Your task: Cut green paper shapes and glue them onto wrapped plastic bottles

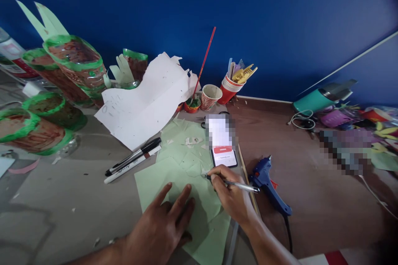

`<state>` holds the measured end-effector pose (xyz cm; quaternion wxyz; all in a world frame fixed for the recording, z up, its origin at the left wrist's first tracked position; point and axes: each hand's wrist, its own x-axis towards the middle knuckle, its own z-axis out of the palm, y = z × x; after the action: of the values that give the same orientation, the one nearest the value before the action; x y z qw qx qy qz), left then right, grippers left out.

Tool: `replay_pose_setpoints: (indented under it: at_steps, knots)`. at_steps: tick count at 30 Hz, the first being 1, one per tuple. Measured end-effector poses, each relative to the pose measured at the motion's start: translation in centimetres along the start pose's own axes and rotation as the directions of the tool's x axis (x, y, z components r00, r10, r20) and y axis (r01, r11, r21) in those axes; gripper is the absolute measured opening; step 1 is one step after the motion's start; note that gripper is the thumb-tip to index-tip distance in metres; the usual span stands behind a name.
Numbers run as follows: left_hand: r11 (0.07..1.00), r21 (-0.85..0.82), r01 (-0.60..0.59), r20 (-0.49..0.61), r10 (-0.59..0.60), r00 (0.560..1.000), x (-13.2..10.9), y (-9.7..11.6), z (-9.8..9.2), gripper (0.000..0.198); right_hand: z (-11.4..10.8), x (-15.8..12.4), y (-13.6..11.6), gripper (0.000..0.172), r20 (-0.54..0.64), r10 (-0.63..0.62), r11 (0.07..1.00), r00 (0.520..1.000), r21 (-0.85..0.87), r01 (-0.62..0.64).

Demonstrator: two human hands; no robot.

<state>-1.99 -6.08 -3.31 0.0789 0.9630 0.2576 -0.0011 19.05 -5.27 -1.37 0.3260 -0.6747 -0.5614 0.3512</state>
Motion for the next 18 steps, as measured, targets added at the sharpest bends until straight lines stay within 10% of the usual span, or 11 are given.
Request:
replay_pose_setpoints:
  at_steps: [18]
  knots:
    - [1.0,0.002,0.006,-0.113,-0.006,0.994,0.0,-0.1,0.1,0.052,0.4,0.0,0.7,0.036,-0.194,-0.109,0.975,0.975,0.169,0.143]
